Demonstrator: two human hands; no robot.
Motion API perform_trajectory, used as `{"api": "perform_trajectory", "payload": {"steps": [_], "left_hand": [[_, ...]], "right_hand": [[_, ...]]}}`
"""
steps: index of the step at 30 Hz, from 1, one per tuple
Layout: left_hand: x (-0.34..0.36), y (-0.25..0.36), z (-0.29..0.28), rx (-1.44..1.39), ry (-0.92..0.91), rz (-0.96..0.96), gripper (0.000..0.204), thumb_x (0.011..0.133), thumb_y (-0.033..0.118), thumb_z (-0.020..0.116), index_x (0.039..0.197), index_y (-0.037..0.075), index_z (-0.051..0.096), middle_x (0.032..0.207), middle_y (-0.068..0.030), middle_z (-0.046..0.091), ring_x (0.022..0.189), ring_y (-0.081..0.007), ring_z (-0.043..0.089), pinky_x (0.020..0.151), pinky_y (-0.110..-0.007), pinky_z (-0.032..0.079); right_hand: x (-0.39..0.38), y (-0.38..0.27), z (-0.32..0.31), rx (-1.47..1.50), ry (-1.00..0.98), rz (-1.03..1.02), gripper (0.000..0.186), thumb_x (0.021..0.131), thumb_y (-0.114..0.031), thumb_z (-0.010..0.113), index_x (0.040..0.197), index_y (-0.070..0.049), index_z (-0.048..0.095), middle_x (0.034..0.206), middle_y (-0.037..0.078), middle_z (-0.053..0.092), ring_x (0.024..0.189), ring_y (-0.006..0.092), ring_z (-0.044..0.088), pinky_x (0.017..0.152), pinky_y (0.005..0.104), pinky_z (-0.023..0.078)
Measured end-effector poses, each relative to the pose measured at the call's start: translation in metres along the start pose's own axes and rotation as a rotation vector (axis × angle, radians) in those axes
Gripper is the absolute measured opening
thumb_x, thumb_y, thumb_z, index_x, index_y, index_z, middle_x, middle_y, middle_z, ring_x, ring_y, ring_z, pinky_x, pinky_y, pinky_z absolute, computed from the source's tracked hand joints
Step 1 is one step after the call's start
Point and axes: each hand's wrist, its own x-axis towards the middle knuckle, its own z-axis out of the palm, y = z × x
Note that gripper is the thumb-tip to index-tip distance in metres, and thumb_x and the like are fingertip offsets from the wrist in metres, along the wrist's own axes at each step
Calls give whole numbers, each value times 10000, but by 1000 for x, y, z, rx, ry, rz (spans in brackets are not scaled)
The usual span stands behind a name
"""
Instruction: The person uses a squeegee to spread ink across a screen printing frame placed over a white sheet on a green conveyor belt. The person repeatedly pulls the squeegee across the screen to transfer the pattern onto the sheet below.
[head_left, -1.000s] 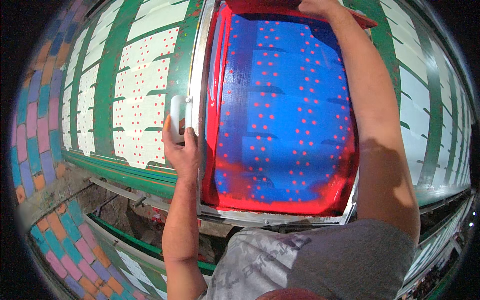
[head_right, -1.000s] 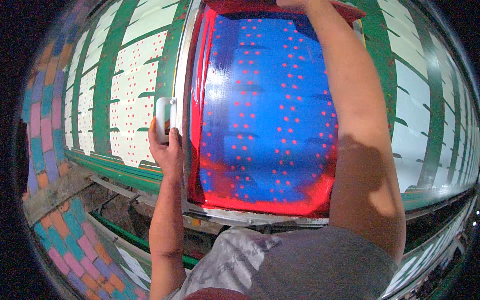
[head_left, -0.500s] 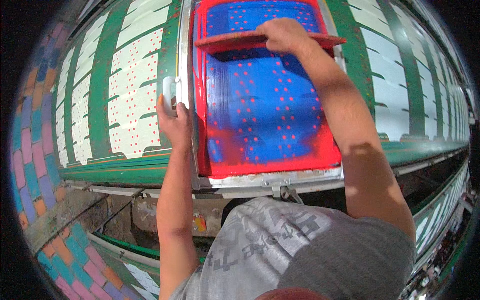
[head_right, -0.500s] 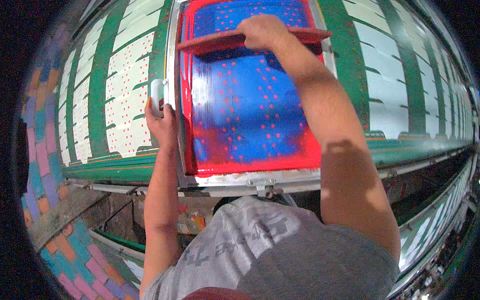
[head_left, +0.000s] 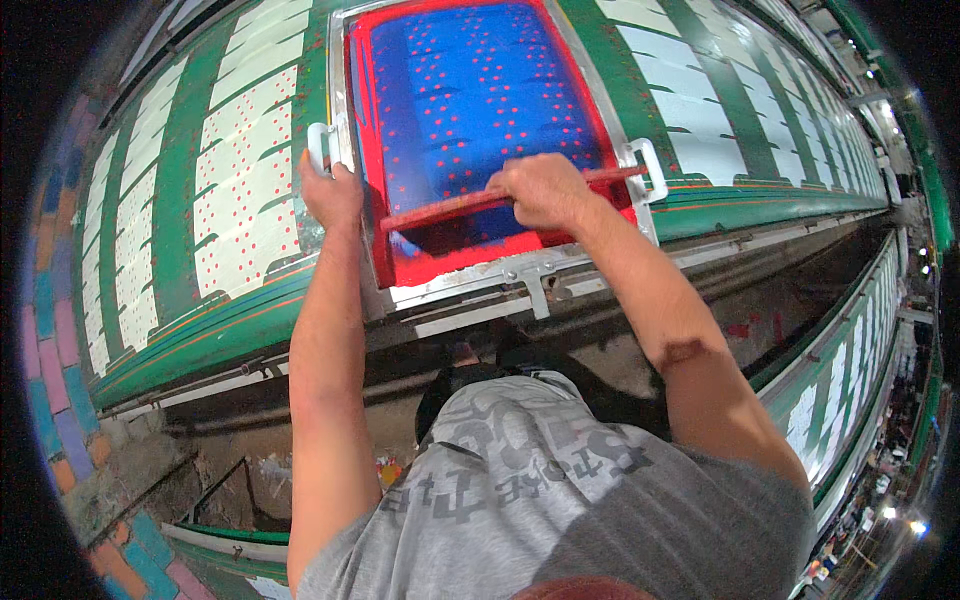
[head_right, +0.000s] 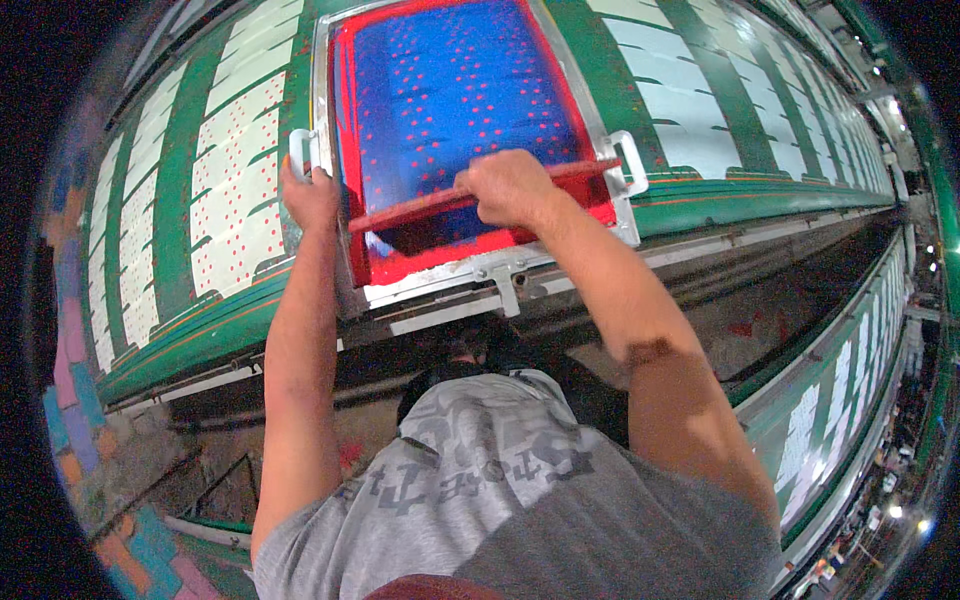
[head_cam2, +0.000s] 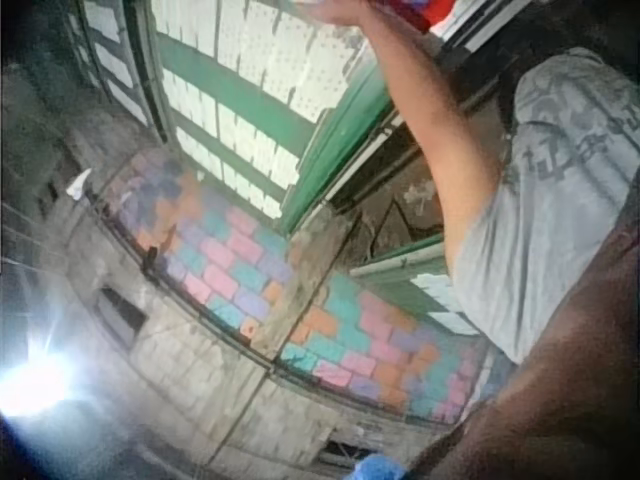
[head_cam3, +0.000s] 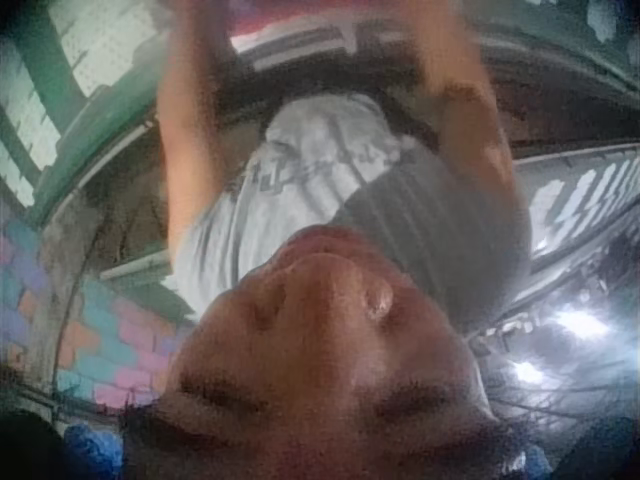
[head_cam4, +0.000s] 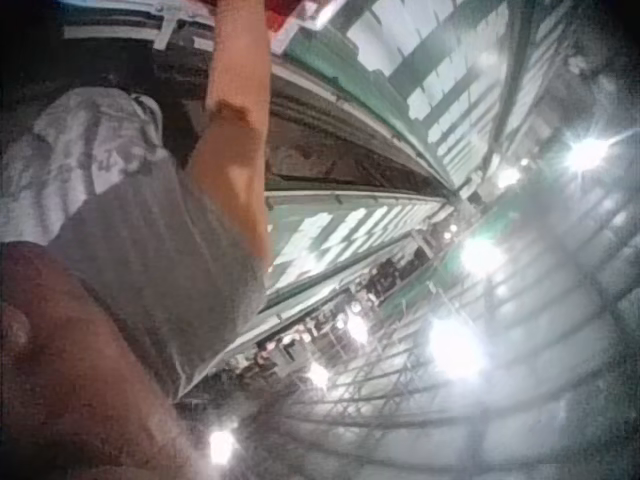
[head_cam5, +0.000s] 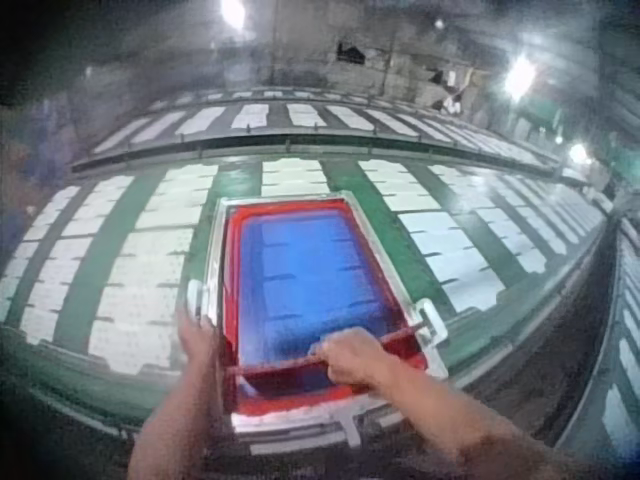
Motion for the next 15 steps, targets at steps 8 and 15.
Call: {"api": "perform_trajectory", "payload": {"steps": [8, 15], "left_hand": [[-1, 9, -5, 31, -4, -33, 649, 900, 95, 675, 1525, -10, 540, 1358, -287, 698, 1229, -461, 695, 1067, -519, 535], [-3, 6, 0, 109, 23, -38, 611, 964, 187, 645, 1543, 18, 544, 1397, -277, 693, 1262, -465, 682, 1087, -528, 524]], "right_hand": [[-72, -41, 20, 7, 148, -48, 314, 781, -178, 822, 1087, -120, 792, 1046, 119, 738, 1048, 341, 726, 899, 496, 585], [-100, -43, 38, 136, 240, -112, 597, 762, -486, 911, 1186, -92, 765, 1161, 159, 698, 1143, 365, 655, 958, 510, 533]]}}
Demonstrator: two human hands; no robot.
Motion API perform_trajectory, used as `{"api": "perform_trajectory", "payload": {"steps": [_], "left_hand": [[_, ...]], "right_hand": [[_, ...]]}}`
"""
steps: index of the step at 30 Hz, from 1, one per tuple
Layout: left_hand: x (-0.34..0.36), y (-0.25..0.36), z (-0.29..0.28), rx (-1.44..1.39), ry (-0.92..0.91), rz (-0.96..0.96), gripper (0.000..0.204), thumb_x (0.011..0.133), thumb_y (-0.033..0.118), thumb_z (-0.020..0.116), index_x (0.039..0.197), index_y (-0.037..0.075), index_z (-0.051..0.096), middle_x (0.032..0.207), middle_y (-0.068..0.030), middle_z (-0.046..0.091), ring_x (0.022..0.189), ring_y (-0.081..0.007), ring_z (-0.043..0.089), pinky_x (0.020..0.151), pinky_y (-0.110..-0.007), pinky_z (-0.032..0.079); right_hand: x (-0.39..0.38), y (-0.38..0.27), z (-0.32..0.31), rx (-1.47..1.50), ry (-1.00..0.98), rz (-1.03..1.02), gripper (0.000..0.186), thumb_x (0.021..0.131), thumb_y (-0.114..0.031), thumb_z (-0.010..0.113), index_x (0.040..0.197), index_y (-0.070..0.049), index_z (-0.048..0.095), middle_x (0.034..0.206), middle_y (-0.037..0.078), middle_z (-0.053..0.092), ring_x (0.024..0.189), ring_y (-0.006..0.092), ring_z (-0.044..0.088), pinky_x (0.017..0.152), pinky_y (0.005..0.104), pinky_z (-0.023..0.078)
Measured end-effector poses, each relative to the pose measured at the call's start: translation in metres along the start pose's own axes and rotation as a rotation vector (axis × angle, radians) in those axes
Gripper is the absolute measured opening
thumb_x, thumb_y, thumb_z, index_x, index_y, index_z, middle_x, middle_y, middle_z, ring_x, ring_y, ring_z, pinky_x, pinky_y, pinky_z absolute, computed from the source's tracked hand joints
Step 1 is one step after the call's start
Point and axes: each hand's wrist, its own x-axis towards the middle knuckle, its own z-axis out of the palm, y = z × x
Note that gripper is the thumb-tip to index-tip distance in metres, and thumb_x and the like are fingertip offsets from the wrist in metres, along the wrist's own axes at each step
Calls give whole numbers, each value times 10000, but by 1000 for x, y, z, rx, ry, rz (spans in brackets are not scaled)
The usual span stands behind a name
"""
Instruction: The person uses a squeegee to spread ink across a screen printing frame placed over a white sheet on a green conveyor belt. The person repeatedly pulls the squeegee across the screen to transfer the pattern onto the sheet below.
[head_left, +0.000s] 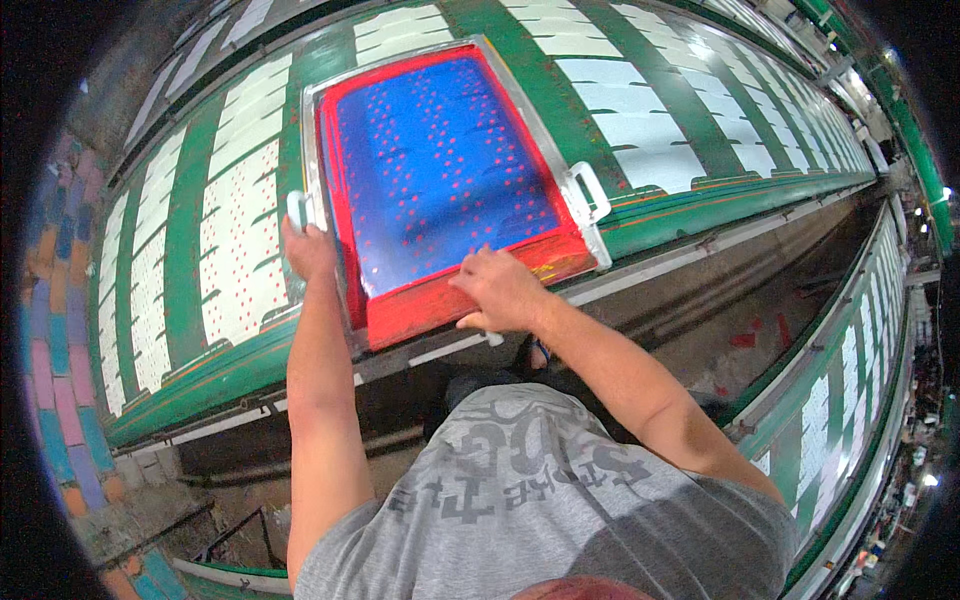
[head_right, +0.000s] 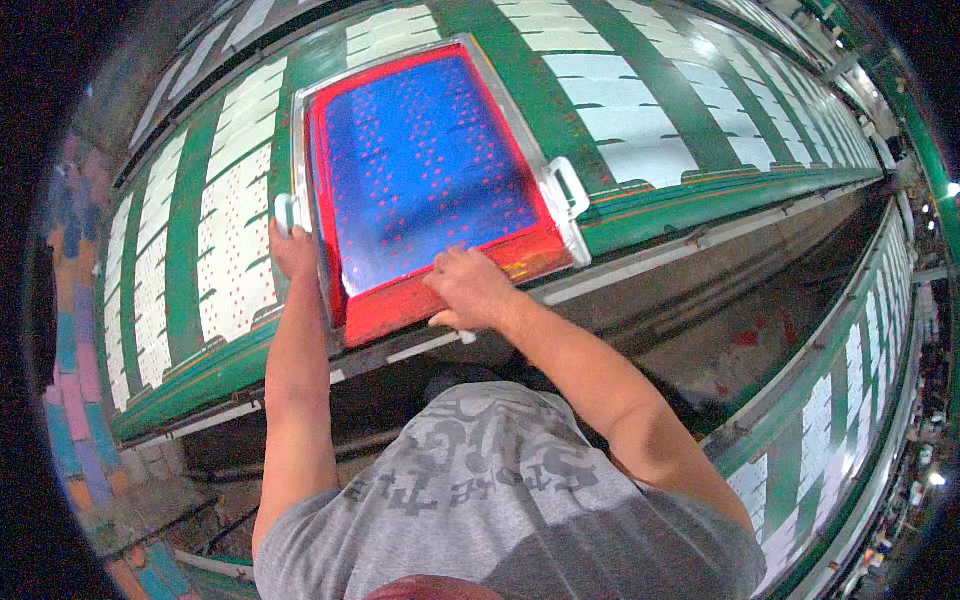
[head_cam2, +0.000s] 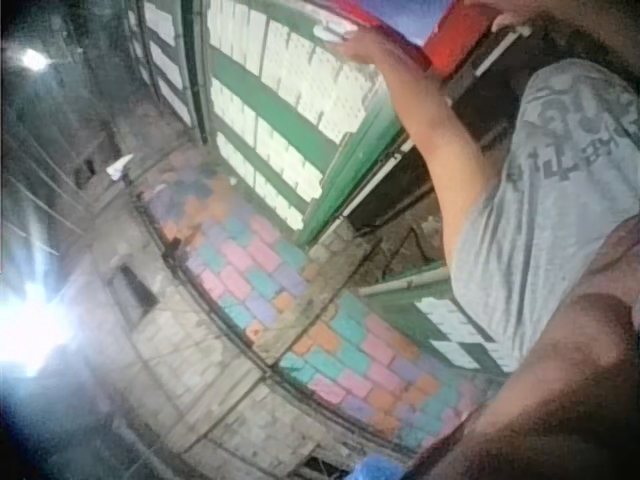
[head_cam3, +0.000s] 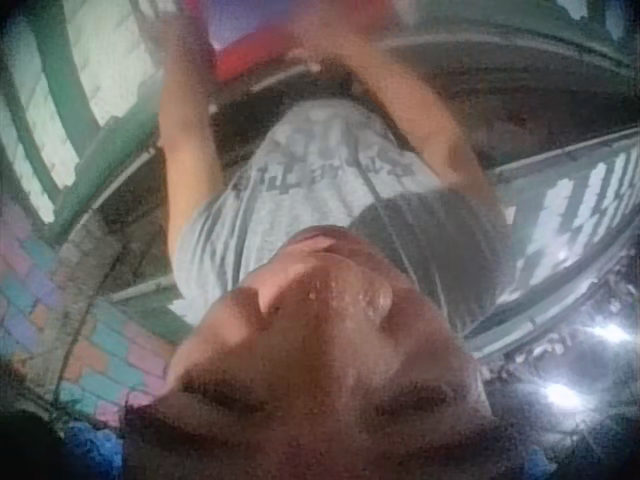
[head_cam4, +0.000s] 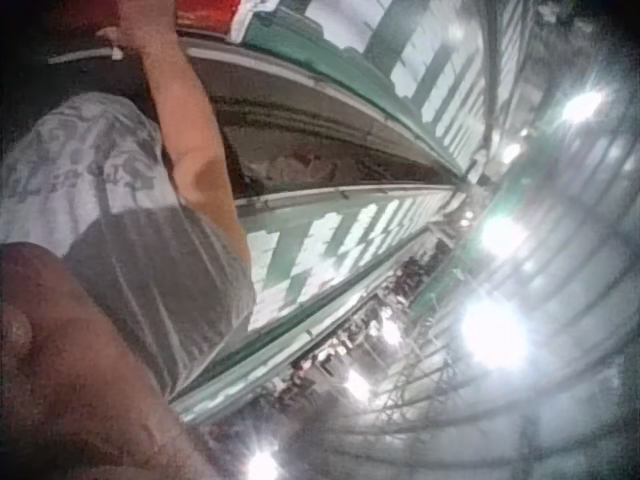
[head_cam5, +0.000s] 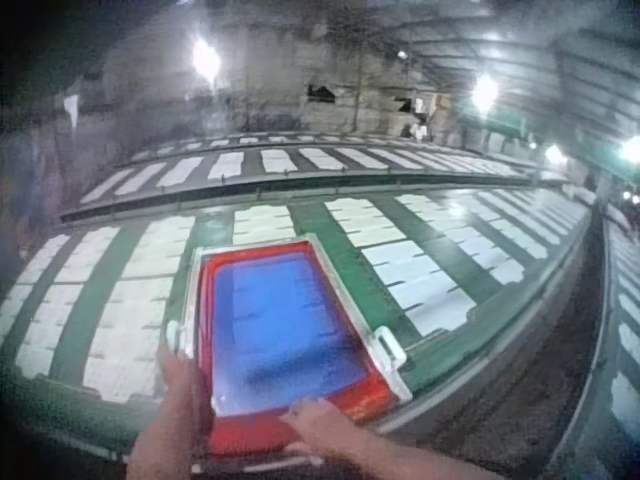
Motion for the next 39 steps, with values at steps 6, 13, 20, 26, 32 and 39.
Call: {"api": "perform_trajectory", "payload": {"steps": [6, 13, 20, 26, 32, 39], "left_hand": [[-1, 0, 3, 41, 26, -37, 551, 992, 229, 614, 1498, 12, 591, 1400, -292, 689, 1269, -486, 673, 1088, -536, 524], [7, -6, 7, 200, 41, -114, 470, 991, 316, 644, 1307, -29, 692, 1189, -313, 753, 1129, -495, 725, 997, -556, 559], [15, -18, 10, 208, 68, -169, 452, 986, 354, 727, 1189, -50, 736, 1098, -299, 769, 1044, -476, 745, 942, -539, 570], [14, -24, 12, 129, 74, -120, 442, 999, 356, 744, 1068, -80, 736, 1001, -298, 760, 928, -449, 744, 861, -535, 564], [13, -30, 11, 29, 65, -134, 485, 1028, 392, 732, 1027, -93, 731, 950, -276, 752, 875, -425, 736, 822, -536, 549], [16, -32, 6, 77, 22, -120, 501, 1043, 378, 716, 1064, -122, 738, 936, -250, 767, 826, -344, 728, 785, -499, 549]], "right_hand": [[-34, 32, -21, 222, 31, -119, 591, 831, -451, 878, 1260, -67, 742, 1285, 156, 704, 1239, 360, 646, 1039, 517, 515], [-73, 151, -55, 185, 482, 289, 469, 874, -233, 849, 1301, -79, 731, 1362, 158, 668, 1289, 383, 611, 1127, 517, 476], [-77, 221, -44, 344, 440, 696, 477, 910, -159, 801, 1368, -60, 706, 1373, 200, 664, 1316, 390, 607, 1155, 479, 463], [-59, 235, -46, 612, 352, 778, 437, 917, -187, 798, 1324, -38, 746, 1293, 230, 730, 1268, 385, 673, 1119, 451, 504], [-47, 230, -62, 684, 244, 846, 387, 954, -93, 769, 1327, 8, 746, 1361, 147, 739, 1326, 236, 653, 1184, 377, 447], [-40, 221, -81, 775, 410, 768, 353, 926, -136, 780, 1265, -37, 775, 1292, 174, 750, 1268, 298, 678, 1128, 403, 493]]}}
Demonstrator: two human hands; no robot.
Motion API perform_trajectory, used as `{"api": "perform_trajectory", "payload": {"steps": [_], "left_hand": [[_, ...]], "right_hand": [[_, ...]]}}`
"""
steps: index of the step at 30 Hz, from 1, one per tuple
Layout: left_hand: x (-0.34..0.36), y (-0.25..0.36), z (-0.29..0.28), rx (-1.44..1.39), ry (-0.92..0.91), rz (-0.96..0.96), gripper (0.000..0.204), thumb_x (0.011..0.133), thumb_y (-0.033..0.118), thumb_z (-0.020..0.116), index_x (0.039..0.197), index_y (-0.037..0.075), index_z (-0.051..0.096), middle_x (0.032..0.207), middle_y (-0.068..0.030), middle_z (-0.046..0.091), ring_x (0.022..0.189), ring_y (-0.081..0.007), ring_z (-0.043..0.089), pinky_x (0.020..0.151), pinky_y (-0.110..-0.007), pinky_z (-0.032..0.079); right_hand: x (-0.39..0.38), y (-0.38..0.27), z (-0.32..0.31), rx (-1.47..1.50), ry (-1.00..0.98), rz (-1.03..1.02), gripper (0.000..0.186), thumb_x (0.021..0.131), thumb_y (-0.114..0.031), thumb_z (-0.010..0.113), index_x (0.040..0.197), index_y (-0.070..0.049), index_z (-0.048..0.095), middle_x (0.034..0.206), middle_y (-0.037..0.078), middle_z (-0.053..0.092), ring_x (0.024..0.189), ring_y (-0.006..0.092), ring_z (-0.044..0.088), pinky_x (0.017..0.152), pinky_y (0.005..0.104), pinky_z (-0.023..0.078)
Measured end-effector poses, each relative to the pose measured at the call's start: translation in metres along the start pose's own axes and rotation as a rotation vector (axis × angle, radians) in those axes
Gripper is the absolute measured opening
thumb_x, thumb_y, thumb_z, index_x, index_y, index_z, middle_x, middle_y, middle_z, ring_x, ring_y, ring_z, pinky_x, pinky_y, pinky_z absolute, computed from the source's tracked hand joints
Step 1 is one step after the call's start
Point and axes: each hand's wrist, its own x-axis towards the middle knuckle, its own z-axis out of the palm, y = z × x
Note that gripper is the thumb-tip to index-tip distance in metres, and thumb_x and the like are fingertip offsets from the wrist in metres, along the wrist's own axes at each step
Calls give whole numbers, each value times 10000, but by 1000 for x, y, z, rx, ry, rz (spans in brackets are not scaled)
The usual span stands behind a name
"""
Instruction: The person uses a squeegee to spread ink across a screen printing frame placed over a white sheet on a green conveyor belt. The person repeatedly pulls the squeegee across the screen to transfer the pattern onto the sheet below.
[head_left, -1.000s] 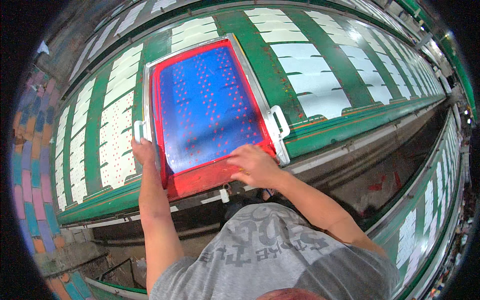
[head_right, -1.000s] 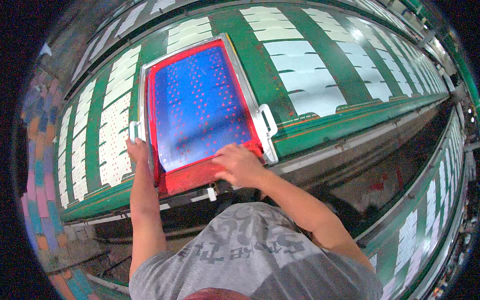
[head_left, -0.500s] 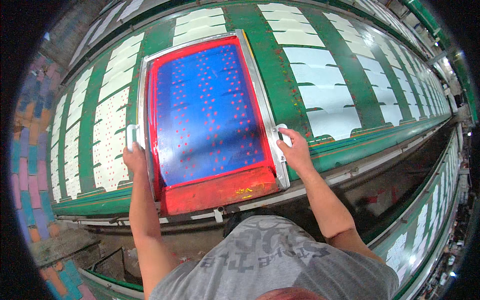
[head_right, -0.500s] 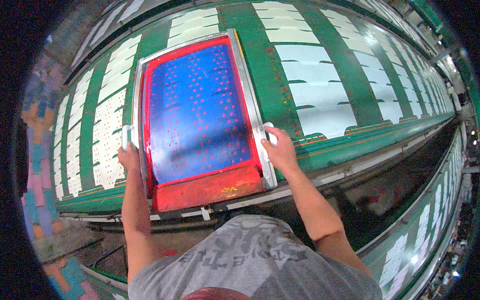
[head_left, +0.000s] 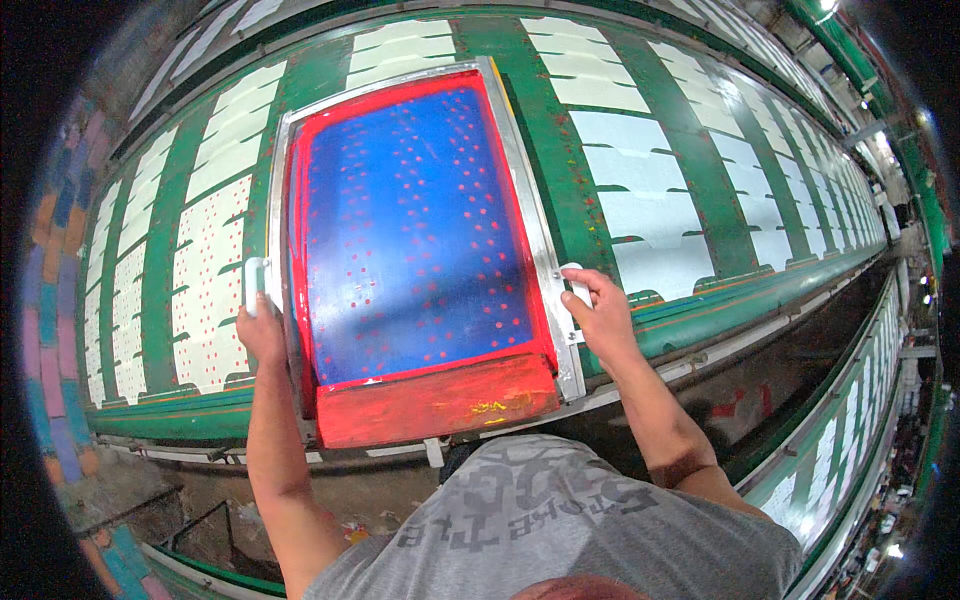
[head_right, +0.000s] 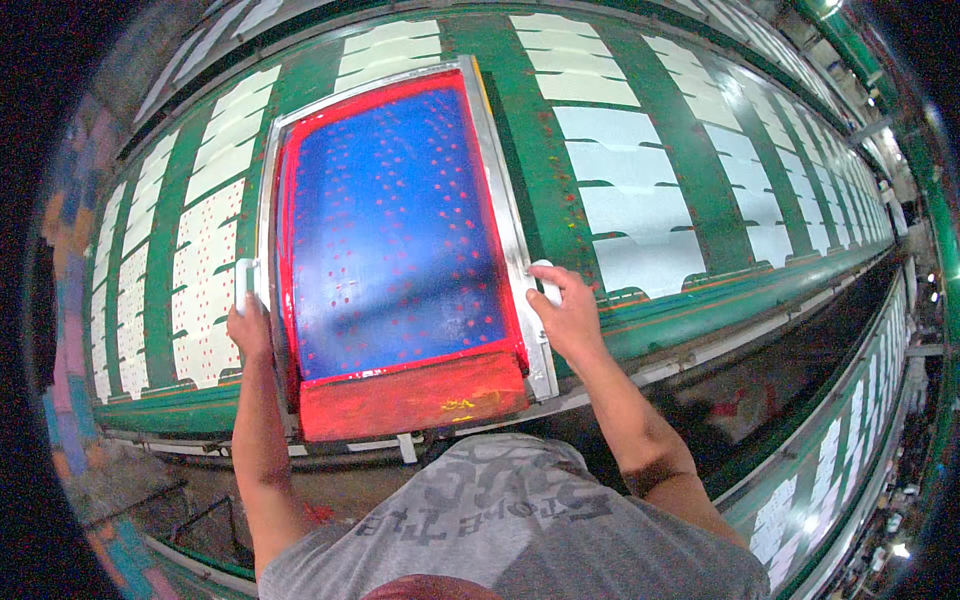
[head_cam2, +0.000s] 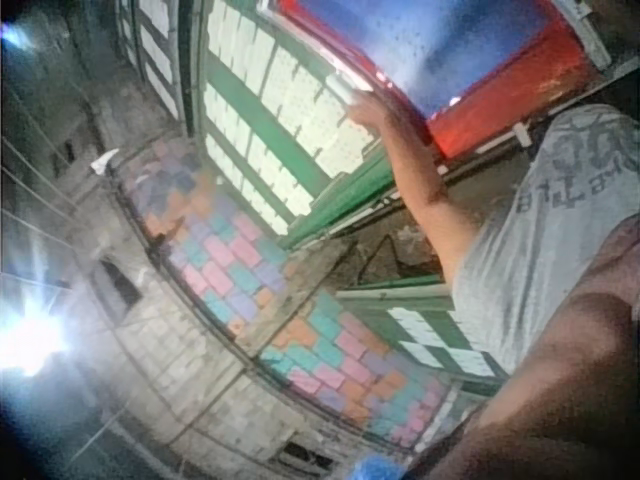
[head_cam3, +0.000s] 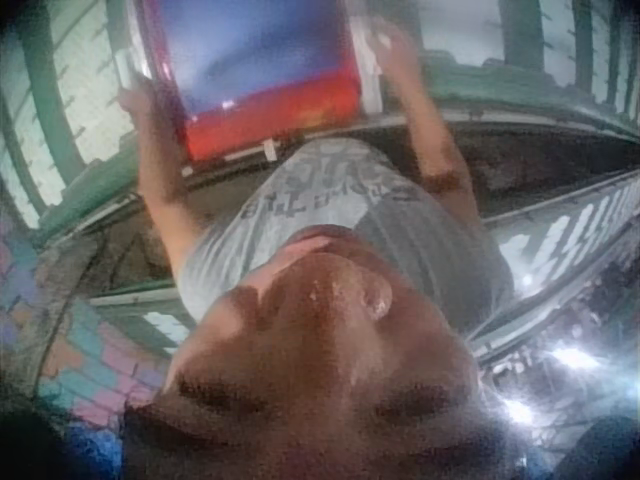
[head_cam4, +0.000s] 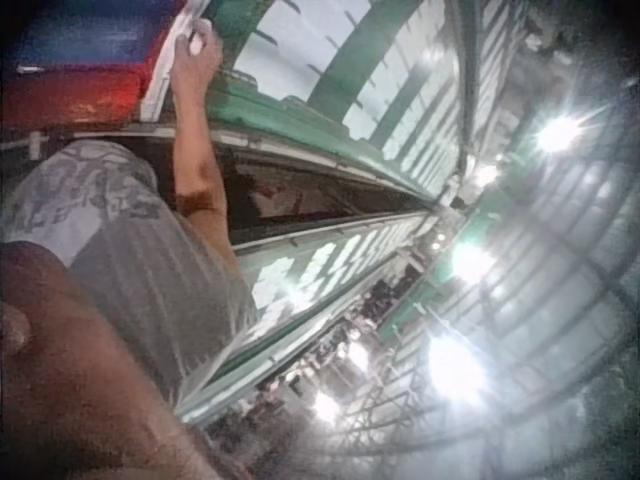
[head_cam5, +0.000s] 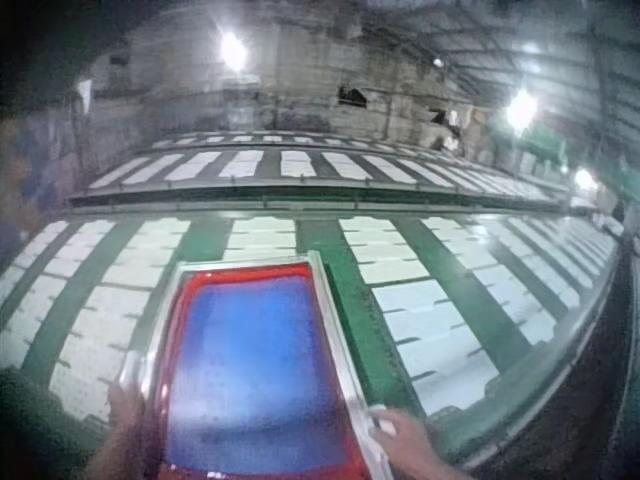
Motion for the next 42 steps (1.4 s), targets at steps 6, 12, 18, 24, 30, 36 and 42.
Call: {"api": "perform_trajectory", "payload": {"steps": [6, 12, 18, 24, 30, 36, 42], "left_hand": [[4, 26, -7, -146, -32, -94, 430, 1055, 345, 728, 1036, -83, 760, 859, -158, 757, 732, -220, 684, 680, -402, 538], [-27, 98, 26, -179, -51, -65, 403, 1069, 355, 721, 1054, -44, 771, 852, -91, 743, 738, -178, 683, 672, -376, 540], [-111, 208, 83, -369, -108, -167, 366, 1082, 314, 675, 1107, -36, 779, 892, -89, 757, 745, -185, 691, 670, -394, 539], [-218, 296, 135, -352, -103, -96, 413, 1078, 334, 672, 1171, -61, 749, 975, -121, 749, 855, -199, 693, 750, -381, 546], [-284, 337, 170, -343, -112, -178, 365, 1102, 289, 667, 1103, -65, 756, 911, -98, 735, 824, -179, 668, 736, -366, 536], [-317, 362, 190, -515, -74, -176, 344, 1083, 249, 681, 1034, -86, 742, 890, -169, 766, 820, -221, 688, 780, -425, 544], [-331, 372, 195, -455, -76, -176, 357, 1065, 247, 705, 1092, -107, 738, 939, -187, 770, 862, -237, 706, 824, -409, 548]], "right_hand": [[6, -20, -28, -13, 13, -138, 351, 933, -137, 787, 1273, -58, 760, 1227, 171, 741, 1210, 325, 689, 1074, 416, 521], [41, 4, -106, -208, 16, -137, 367, 942, -192, 795, 1282, -61, 752, 1242, 192, 738, 1214, 358, 693, 1056, 432, 539], [87, 71, -221, -347, -5, -58, 419, 935, -270, 792, 1302, -71, 749, 1310, 220, 728, 1274, 398, 668, 1115, 464, 515], [102, 129, -329, -326, 60, -12, 393, 924, -236, 772, 1262, -36, 774, 1303, 204, 762, 1281, 378, 688, 1145, 442, 499], [110, 171, -403, -248, 59, 188, 383, 966, -115, 737, 1333, -5, 739, 1350, 123, 751, 1303, 236, 663, 1176, 383, 447], [111, 198, -440, -137, 93, 172, 396, 960, -153, 731, 1332, -17, 754, 1344, 163, 761, 1306, 266, 673, 1165, 405, 449], [108, 206, -463, -129, 34, 200, 402, 960, -151, 726, 1342, -26, 745, 1350, 156, 747, 1296, 279, 657, 1155, 415, 446]]}}
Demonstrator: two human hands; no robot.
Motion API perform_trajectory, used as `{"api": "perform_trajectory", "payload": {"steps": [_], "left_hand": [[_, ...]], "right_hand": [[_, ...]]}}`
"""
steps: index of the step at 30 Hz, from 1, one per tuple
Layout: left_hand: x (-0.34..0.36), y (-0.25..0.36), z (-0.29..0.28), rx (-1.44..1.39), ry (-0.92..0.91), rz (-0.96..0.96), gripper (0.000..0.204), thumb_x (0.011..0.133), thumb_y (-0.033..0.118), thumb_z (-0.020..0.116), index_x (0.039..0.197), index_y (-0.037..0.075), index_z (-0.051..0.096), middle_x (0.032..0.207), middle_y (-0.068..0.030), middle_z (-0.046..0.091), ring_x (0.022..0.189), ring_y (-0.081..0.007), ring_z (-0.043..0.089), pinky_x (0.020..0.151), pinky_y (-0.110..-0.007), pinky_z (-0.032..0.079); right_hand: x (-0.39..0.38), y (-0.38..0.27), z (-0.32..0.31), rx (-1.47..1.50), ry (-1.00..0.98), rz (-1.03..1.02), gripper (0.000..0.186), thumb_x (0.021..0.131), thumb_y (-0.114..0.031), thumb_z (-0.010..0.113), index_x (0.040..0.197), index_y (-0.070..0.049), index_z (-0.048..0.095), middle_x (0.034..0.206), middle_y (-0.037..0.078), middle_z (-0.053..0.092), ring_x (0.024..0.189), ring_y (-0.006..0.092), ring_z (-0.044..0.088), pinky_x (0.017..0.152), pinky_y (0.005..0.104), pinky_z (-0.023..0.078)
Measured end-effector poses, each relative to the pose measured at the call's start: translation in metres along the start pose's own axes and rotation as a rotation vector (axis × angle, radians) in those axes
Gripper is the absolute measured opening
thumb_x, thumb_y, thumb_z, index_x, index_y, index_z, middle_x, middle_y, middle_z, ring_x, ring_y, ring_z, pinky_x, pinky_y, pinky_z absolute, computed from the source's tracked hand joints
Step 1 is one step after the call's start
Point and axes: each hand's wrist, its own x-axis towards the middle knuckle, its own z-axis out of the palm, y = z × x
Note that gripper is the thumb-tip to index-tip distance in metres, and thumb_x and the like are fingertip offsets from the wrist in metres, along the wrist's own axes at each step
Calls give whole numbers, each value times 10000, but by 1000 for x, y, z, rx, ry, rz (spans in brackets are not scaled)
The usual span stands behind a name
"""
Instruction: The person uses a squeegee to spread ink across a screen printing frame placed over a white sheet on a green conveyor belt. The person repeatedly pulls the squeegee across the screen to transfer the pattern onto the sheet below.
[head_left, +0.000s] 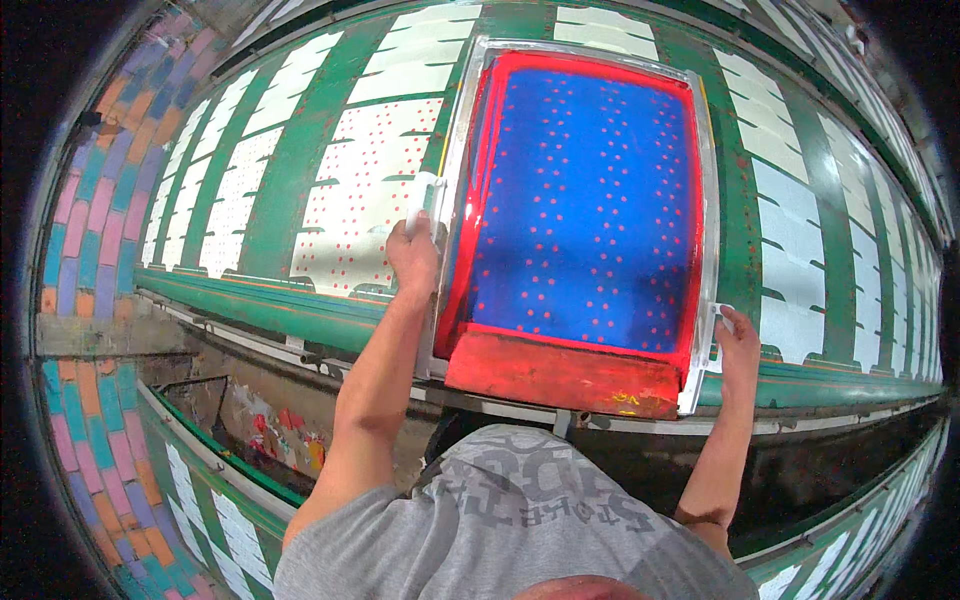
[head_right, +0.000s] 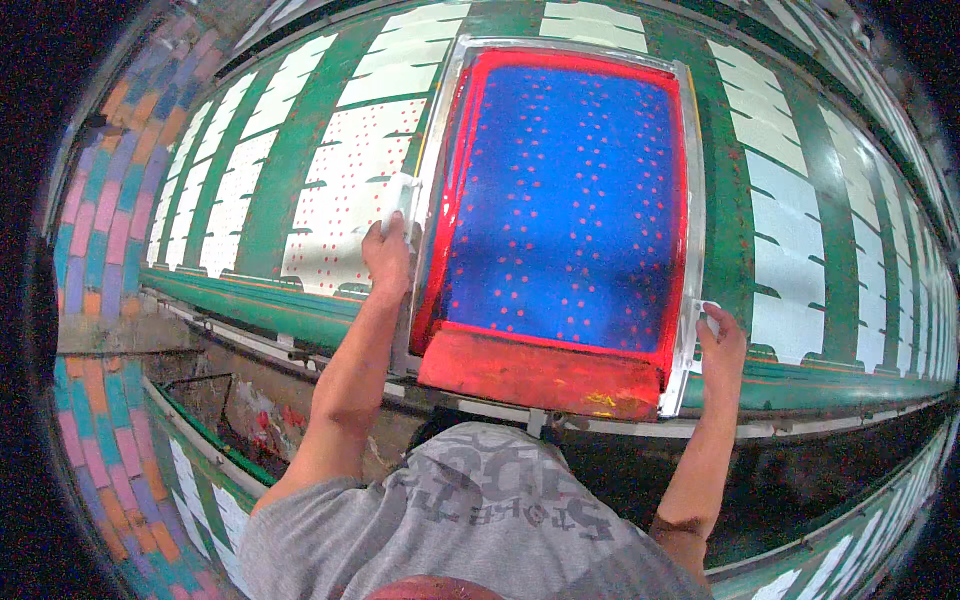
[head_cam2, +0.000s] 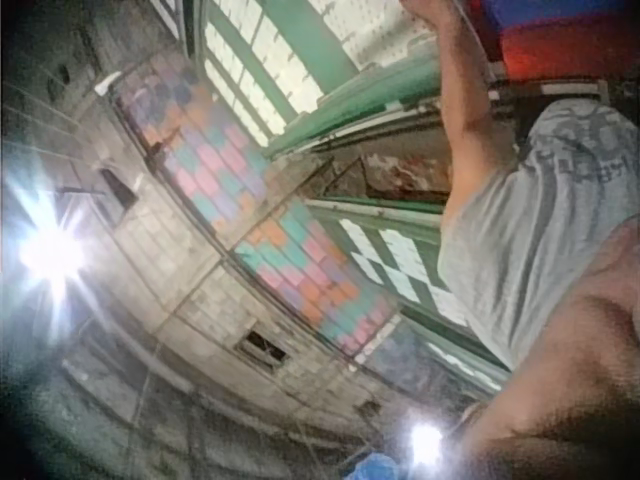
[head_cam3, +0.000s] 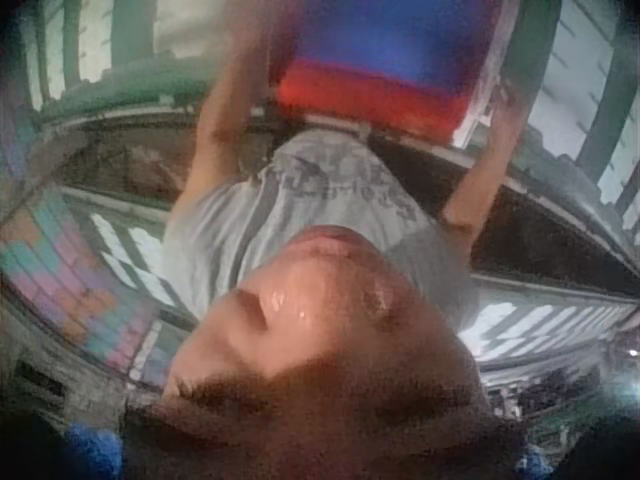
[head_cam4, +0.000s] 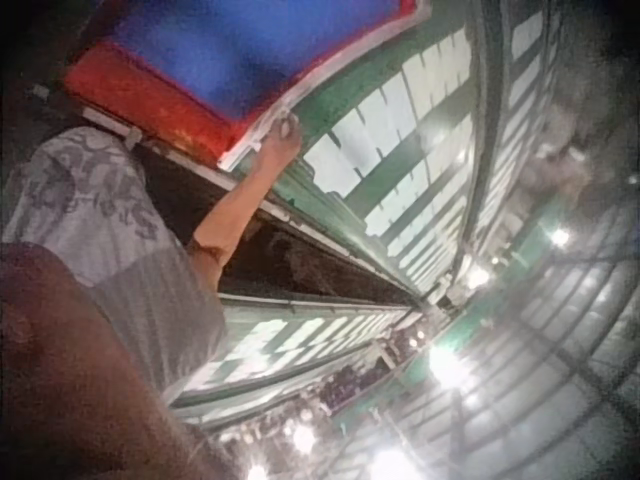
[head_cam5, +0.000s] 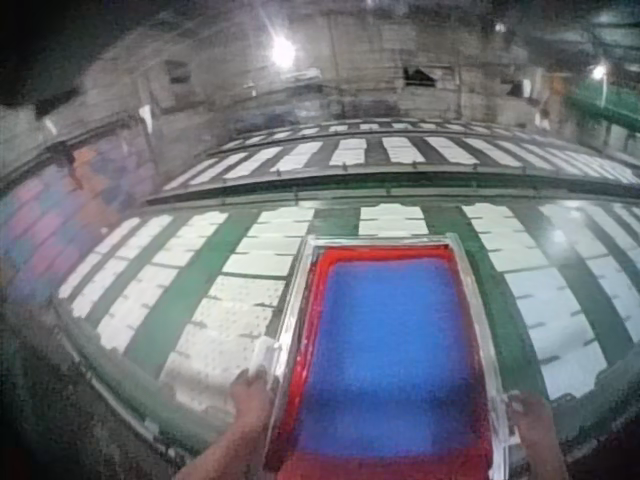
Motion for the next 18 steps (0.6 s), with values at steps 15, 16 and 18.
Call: {"api": "perform_trajectory", "payload": {"steps": [15, 16, 18], "left_hand": [[-7, -11, 11, 216, -30, -12, 354, 943, 293, 798, 1018, -49, 749, 953, -250, 764, 905, -382, 765, 849, -496, 571], [-6, -13, 13, 269, -27, -2, 349, 928, 290, 804, 1004, -45, 745, 952, -251, 763, 915, -396, 765, 858, -506, 573], [-5, -19, 16, 345, -8, 33, 338, 907, 282, 810, 981, -39, 739, 945, -255, 759, 929, -419, 763, 874, -521, 575]], "right_hand": [[-39, -16, 11, -846, 158, -378, 507, 935, -185, 786, 1413, -48, 689, 1534, 211, 597, 1400, 410, 565, 1193, 530, 429], [-56, -21, 20, -822, 130, -541, 545, 917, -201, 804, 1429, -65, 676, 1557, 219, 564, 1413, 440, 542, 1199, 563, 419], [-94, -31, 39, -692, -101, -659, 586, 893, -215, 822, 1445, -97, 663, 1565, 218, 546, 1428, 460, 524, 1198, 595, 417]]}}
